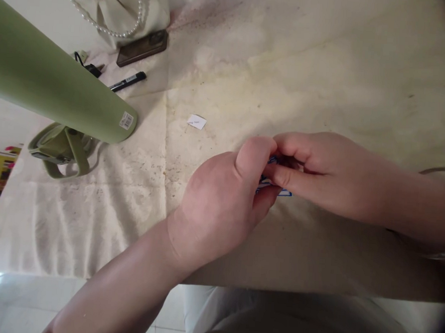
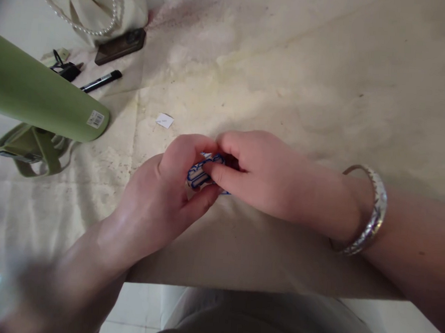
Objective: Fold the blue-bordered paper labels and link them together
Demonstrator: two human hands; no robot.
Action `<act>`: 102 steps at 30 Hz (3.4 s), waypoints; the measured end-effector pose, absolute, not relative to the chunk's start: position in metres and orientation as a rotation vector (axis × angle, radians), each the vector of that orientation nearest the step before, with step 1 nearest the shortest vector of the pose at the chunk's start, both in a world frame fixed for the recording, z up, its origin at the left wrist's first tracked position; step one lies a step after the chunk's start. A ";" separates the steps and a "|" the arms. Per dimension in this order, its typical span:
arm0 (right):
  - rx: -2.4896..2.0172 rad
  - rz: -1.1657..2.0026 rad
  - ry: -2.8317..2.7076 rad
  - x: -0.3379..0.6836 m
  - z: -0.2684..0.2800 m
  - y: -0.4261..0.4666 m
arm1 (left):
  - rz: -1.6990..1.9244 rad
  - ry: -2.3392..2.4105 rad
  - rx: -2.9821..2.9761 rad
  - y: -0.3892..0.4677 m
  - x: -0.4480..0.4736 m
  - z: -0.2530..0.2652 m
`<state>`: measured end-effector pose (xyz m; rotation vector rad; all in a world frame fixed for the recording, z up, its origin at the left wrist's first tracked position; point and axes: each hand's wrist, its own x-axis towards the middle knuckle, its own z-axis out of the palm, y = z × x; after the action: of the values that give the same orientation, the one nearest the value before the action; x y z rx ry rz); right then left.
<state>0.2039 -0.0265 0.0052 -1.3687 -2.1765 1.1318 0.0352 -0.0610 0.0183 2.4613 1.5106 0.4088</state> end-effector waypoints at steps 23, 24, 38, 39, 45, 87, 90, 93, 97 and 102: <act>-1.352 1.035 -2.221 0.203 0.006 -0.028 | 0.375 1.506 2.386 -0.064 0.037 0.024; -1.345 1.027 -2.229 0.203 0.006 -0.028 | 0.365 1.507 2.388 -0.065 0.037 0.024; -1.314 0.908 -2.327 0.204 0.006 -0.033 | 0.276 1.427 2.476 -0.072 0.035 0.026; -1.316 0.902 -2.329 0.204 0.006 -0.033 | 0.269 1.427 2.491 -0.072 0.035 0.026; -1.302 0.879 -2.349 0.203 0.004 -0.030 | 0.302 1.454 2.454 -0.066 0.035 0.024; -1.240 0.836 -2.107 0.204 0.017 -0.034 | 0.497 1.353 2.112 -0.048 0.033 0.022; -1.242 0.838 -2.125 0.204 0.017 -0.033 | 0.508 1.356 2.133 -0.049 0.033 0.021; -1.218 0.838 -2.151 0.203 0.016 -0.033 | 0.518 1.343 2.132 -0.049 0.033 0.022; -1.197 0.837 -2.138 0.203 0.016 -0.035 | 0.515 1.338 2.141 -0.048 0.032 0.023; -1.245 0.868 -2.068 0.204 0.020 -0.036 | 0.622 1.314 2.078 -0.048 0.031 0.021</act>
<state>0.2037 -0.0357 0.0197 -1.2446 -2.0677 0.8683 0.0313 -0.0484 0.0213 2.0775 1.3136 0.6217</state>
